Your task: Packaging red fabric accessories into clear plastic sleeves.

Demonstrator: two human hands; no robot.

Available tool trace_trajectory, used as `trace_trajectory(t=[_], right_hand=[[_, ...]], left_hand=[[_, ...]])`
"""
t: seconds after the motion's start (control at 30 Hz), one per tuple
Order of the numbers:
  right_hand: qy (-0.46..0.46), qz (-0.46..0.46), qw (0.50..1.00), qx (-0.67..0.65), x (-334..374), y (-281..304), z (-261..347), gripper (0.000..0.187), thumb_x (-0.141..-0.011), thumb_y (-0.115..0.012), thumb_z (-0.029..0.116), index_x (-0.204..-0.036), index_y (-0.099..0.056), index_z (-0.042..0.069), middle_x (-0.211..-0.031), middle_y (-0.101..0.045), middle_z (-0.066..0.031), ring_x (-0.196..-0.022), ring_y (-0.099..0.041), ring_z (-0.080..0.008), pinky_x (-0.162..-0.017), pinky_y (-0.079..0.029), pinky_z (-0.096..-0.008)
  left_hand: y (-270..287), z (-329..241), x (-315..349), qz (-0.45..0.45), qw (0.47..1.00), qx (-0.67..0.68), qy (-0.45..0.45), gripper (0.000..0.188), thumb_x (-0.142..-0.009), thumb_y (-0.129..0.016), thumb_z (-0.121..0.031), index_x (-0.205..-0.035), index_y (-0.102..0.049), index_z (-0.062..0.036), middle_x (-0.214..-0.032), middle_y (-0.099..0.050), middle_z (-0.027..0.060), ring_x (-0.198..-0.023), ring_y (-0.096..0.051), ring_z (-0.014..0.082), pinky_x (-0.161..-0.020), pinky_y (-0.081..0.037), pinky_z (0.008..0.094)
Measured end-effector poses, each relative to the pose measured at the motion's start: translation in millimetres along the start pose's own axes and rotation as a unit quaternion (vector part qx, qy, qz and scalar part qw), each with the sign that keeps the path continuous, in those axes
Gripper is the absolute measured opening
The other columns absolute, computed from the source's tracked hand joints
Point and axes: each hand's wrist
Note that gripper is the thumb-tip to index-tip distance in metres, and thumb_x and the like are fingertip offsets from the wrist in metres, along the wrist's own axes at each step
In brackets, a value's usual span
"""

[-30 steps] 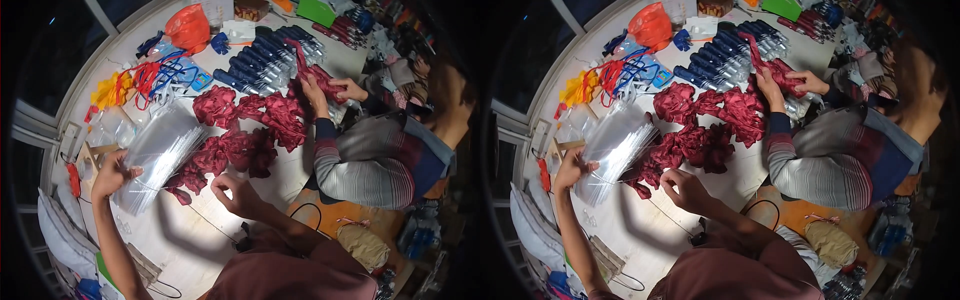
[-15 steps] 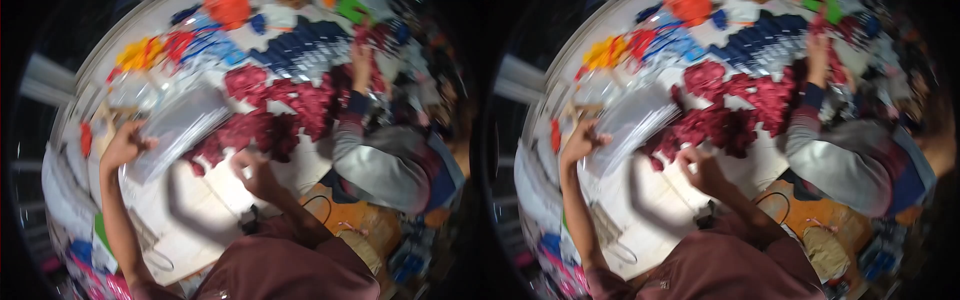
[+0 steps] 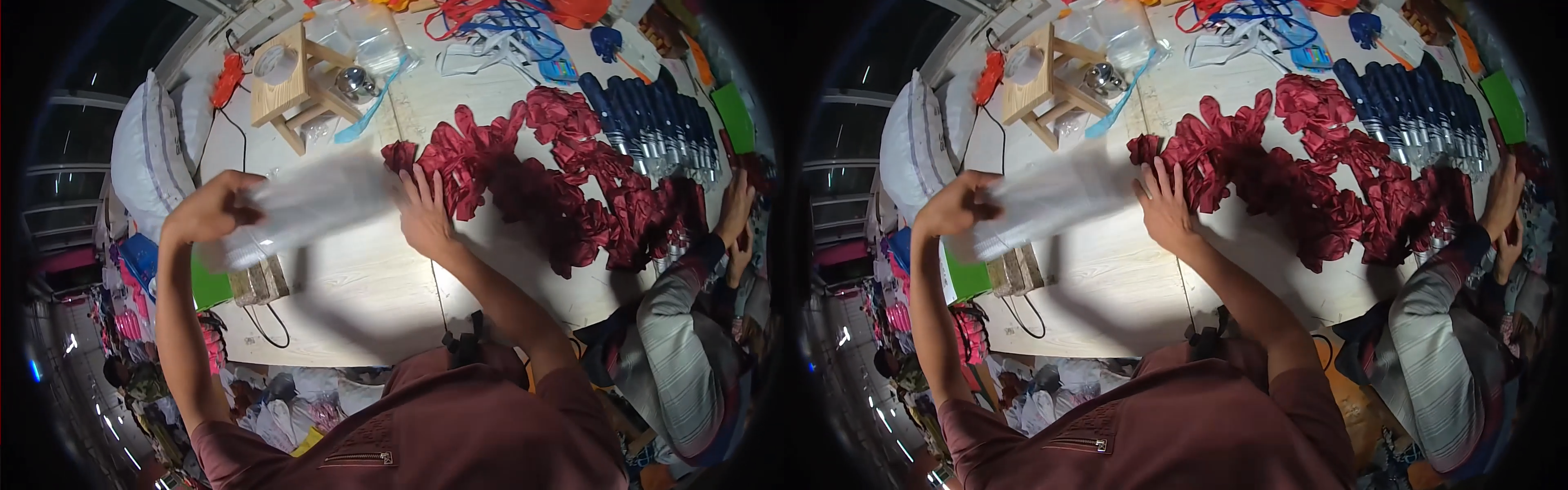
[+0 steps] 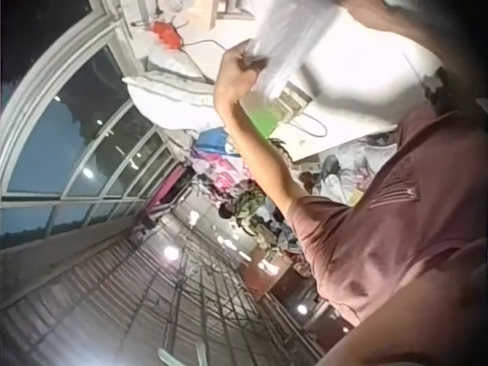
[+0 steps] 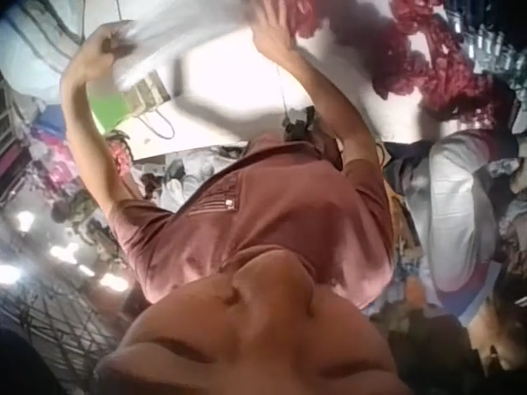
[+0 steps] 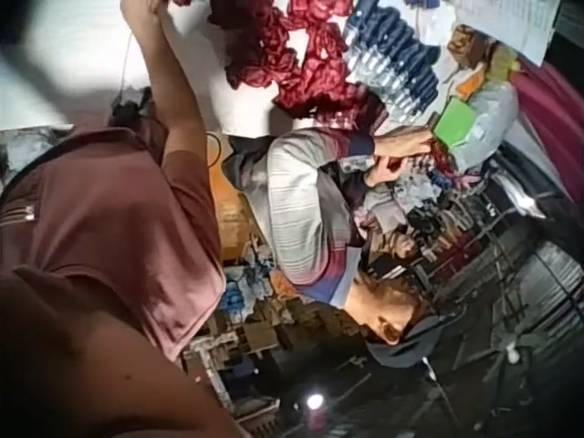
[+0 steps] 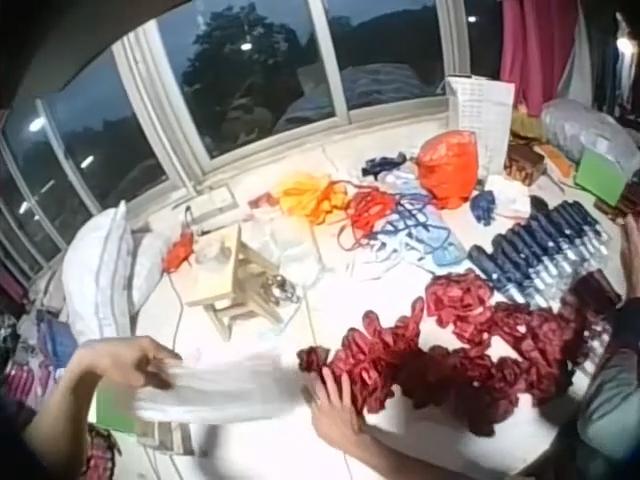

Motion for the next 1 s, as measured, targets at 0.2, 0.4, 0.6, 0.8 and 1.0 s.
trace_trajectory(t=[0.2, 0.4, 0.6, 0.8, 1.0], right_hand=[[-0.068, 0.0, 0.997, 0.047, 15.7, -54.6, -58.4, 0.045, -0.082, -0.058, 0.012, -0.127, -0.058, 0.004, -0.145, -0.044, -0.0236, -0.141, -0.032, -0.042, -0.115, -0.016, -0.0674], [-0.13, 0.01, 0.982, 0.134, 26.6, -0.8, -122.6, 0.04, -0.083, -0.06, 0.009, -0.123, -0.059, 0.004, -0.137, -0.051, -0.0222, -0.136, -0.041, -0.0411, -0.114, -0.02, -0.0678], [-0.1, -0.103, 0.977, -0.16, 38.4, 57.2, -76.5, 0.027, -0.089, -0.055, 0.004, -0.115, -0.062, 0.004, -0.12, -0.063, -0.0147, -0.111, -0.059, -0.0332, -0.101, -0.044, -0.0459], [-0.181, -0.004, 0.936, -0.303, 76.2, 56.0, -4.0, 0.021, -0.094, -0.052, 0.005, -0.111, -0.064, 0.001, -0.1, -0.067, -0.0142, -0.087, -0.063, -0.0302, -0.082, -0.051, -0.0353], [-0.205, 0.079, 0.903, -0.369, 88.7, 65.0, 19.9, 0.023, -0.093, -0.053, 0.007, -0.113, -0.063, 0.0, -0.102, -0.065, -0.0152, -0.088, -0.062, -0.0314, -0.083, -0.05, -0.0369]], left_hand=[[-74.6, 13.6, -72.0, 0.296, 0.953, 0.015, -0.057, 0.032, -0.075, -0.071, 0.002, -0.107, -0.066, 0.0057, -0.076, -0.065, 0.0043, -0.059, -0.05, 0.014, -0.056, -0.042, 0.0268], [-184.9, 46.1, -176.0, 0.28, 0.93, -0.095, -0.218, 0.037, -0.069, -0.079, -0.01, -0.103, -0.068, 0.001, -0.094, -0.071, 0.011, -0.076, -0.064, 0.0282, -0.072, -0.05, 0.0348], [-275.1, 69.9, -216.7, 0.163, 0.886, -0.343, -0.266, 0.044, -0.064, -0.08, -0.017, -0.103, -0.067, -0.0032, -0.106, -0.067, 0.0131, -0.096, -0.063, 0.0305, -0.093, -0.046, 0.0415], [-235.8, 25.0, -188.5, 0.012, 0.866, -0.414, -0.281, 0.042, -0.069, -0.077, -0.017, -0.107, -0.066, -0.0044, -0.111, -0.066, 0.0138, -0.103, -0.062, 0.0307, -0.104, -0.039, 0.0475], [-227.8, 54.7, -115.4, -0.279, 0.944, 0.071, -0.164, 0.044, -0.08, -0.071, -0.019, -0.117, -0.063, 0.0018, -0.113, -0.065, 0.0167, -0.109, -0.057, 0.0357, -0.1, -0.043, 0.0459]])
Point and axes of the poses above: each hand's wrist, its own x-axis away from the middle knuckle, its own y-axis out of the back of the hand, z = x × y
